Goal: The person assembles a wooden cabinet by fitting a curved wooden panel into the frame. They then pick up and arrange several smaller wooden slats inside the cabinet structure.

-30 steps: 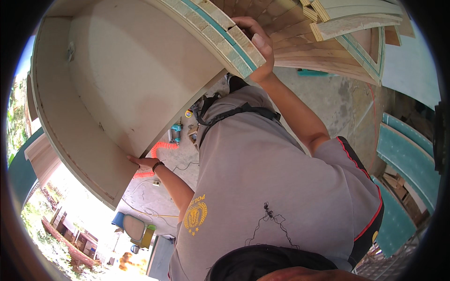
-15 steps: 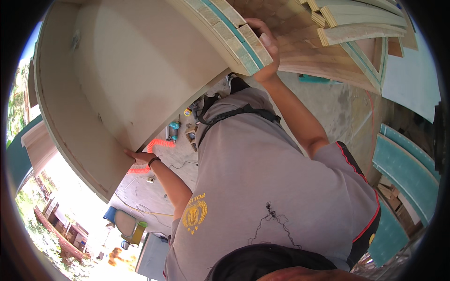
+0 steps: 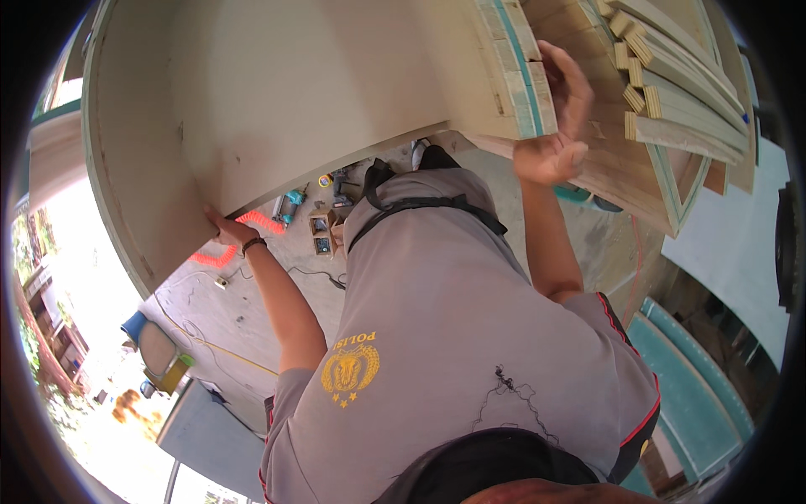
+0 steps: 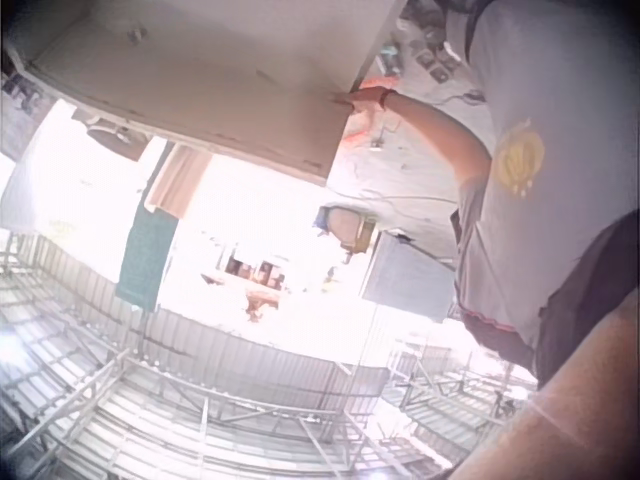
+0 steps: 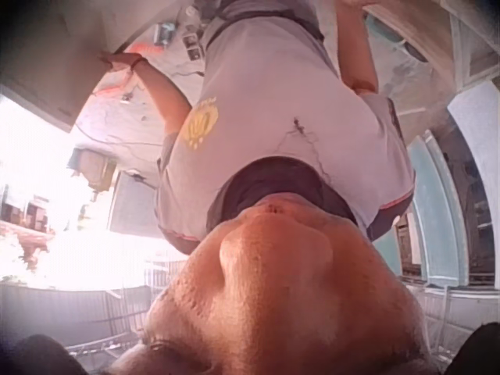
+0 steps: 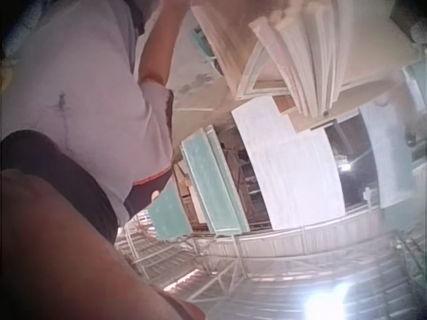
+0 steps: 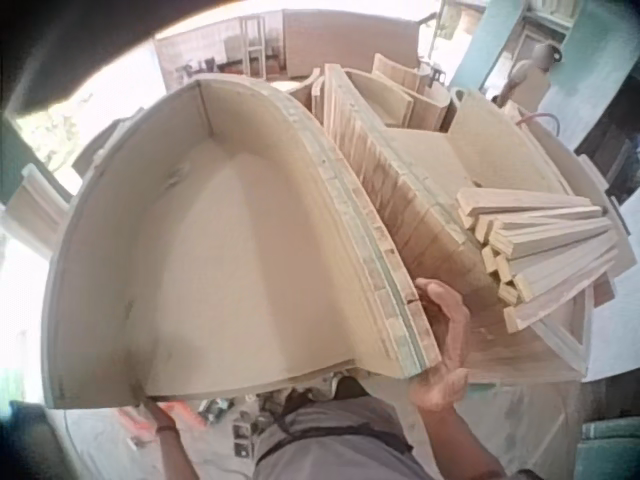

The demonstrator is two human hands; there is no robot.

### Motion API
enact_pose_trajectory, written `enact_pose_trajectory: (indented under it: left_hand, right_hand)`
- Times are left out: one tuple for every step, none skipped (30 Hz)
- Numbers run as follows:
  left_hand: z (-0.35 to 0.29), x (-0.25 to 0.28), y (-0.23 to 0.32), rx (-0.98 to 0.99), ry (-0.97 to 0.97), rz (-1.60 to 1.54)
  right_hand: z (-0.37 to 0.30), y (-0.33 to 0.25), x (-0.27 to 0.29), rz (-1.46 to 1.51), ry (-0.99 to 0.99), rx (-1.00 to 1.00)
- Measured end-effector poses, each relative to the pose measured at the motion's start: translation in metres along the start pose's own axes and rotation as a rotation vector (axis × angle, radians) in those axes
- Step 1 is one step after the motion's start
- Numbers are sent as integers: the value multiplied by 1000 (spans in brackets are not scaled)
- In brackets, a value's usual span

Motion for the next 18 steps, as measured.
enact_pose_trajectory:
  left_hand:
    - [-2, -1, 4, -5, 25, -50]
    - [-5, -2, 7, -1, 28, -49]
    - [-8, -4, 14, 1, 29, -49]
    - [-9, -2, 16, 2, 37, -46]
    - [-8, -2, 12, 21, 18, -49]
    - [-8, -3, 12, 41, -12, -49]
    - [-9, -6, 13, 61, -46, -48]
    - [-8, -9, 11, 81, -81, -47]
    - [-3, -7, 1, 147, -108, -46]
    - [0, -5, -4, 144, -132, -32]
    - [2, -3, -9, 141, -157, -19]
    - [3, -2, -10, 138, -183, -3]
    - [4, 2, -17, 181, -179, 23]
    - [4, 2, -22, 207, -204, -2]
    - [4, 4, -27, 234, -224, -27]
    - [5, 7, -34, 257, -245, -51]
    - [9, 12, -57, 311, -270, -52]
    - [8, 11, -67, 327, -283, -110]
  right_hand:
    - [6, -14, -5, -9, -43, 101]
    - [10, -20, -7, -96, -50, 130]
    - [13, -28, -10, -184, -55, 159]
    - [16, -35, -15, -266, -62, 188]
    - [22, -41, -20, -105, -65, 189]
    - [24, -40, -23, -146, -75, 146]
    - [25, -39, -22, -191, -82, 100]
    - [26, -36, -22, -237, -90, 56]
    - [25, -35, -23, -255, -61, 50]
    - [24, -35, -26, -284, -71, 39]
    - [24, -36, -28, -314, -79, 29]
    - [24, -38, -29, -345, -88, 17]
    - [25, -38, -30, -401, -121, -13]
    - [27, -39, -29, -457, -153, -42]
    - [28, -39, -32, -511, -190, -69]
    - [29, -41, -36, -516, -207, -86]
    - [31, -43, -40, -520, -225, -103]
    - [33, -45, -45, -524, -245, -117]
Point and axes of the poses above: each hand's wrist, its own z-axis towards the middle knuckle, its own x-axis out of the back of the hand, y = z × x, the point moved 10 cm from there along z, towards the middle knuckle, and after that the axes turned 5 degrees about z, right-handed, at the moved point
